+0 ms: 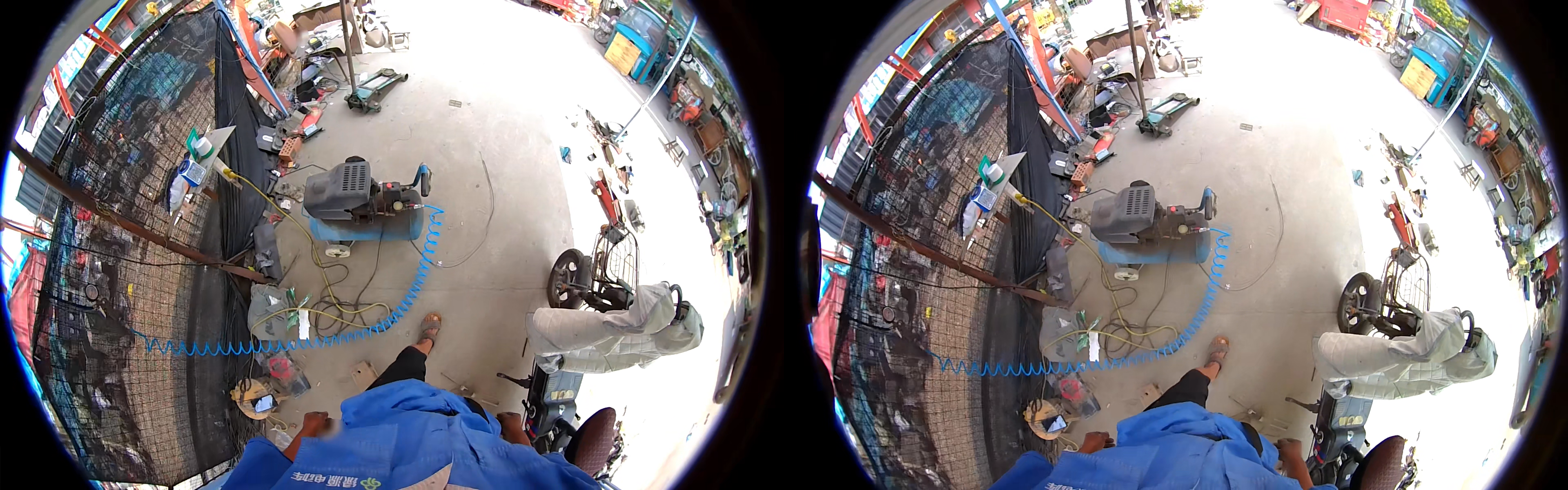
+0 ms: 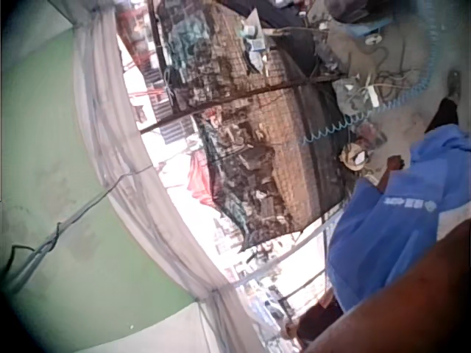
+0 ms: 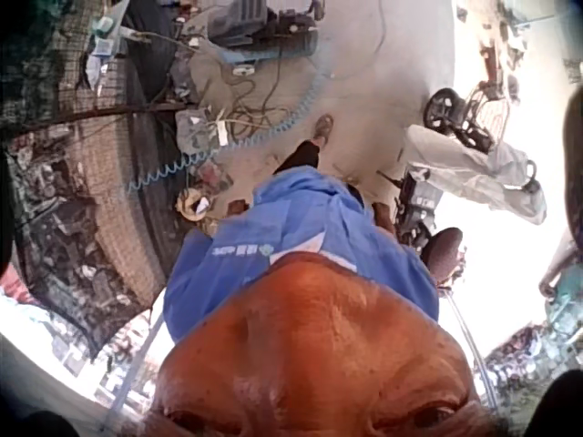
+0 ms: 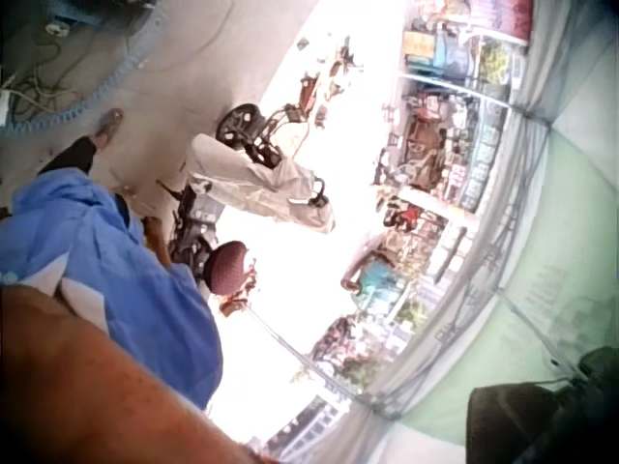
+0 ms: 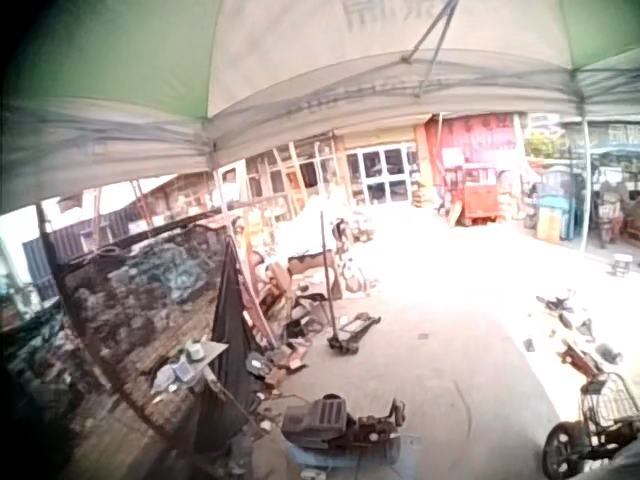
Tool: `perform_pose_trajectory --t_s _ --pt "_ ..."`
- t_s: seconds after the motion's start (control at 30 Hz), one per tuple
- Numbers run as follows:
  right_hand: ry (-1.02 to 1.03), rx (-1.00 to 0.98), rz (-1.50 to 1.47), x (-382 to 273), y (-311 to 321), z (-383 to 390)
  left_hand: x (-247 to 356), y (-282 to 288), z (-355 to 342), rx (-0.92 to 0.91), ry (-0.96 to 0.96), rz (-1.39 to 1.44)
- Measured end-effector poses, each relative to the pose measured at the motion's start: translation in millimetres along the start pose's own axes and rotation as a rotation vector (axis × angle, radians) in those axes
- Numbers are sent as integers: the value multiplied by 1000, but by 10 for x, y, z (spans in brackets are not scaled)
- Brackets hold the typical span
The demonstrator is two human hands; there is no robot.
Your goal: The person repairs the rear wheel assembly of a scooter using a cordless impact wrench and a manual T-handle wrench. They remove bolts from the wheel hub, adjust the brake mechanism, and re-tighten the components. The person then moves around the workshop, handling a battery charger and walking past other vehicles.
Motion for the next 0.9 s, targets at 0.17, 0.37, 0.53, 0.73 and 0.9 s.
perform_pose_trajectory --t_s 0.17,0.37,0.53,0.73,0.9 --pt "58 -5 -210 -1302 181 -409 2352 -264 -275 116 301 487" --pt "473 47 314 -2198 483 -1152 5035 -222 -875 70 48 451" --pt "126 118 151 -2441 721 -1871 5895 -227 -1450 137 43 466" --pt "512 19 619 -3929 890 -2785 5547 -694 -1658 245 470 543" --pt "893 18 1108 -5780 1036 -3113 7009 -1211 -1927 -106 -313 -906"
Point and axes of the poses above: each hand's wrist, its own z-axis away from the middle knuckle, its own y-axis out of the back of the hand, x = y × z, the point moved 9 cm from there along -z, towards the middle knuckle
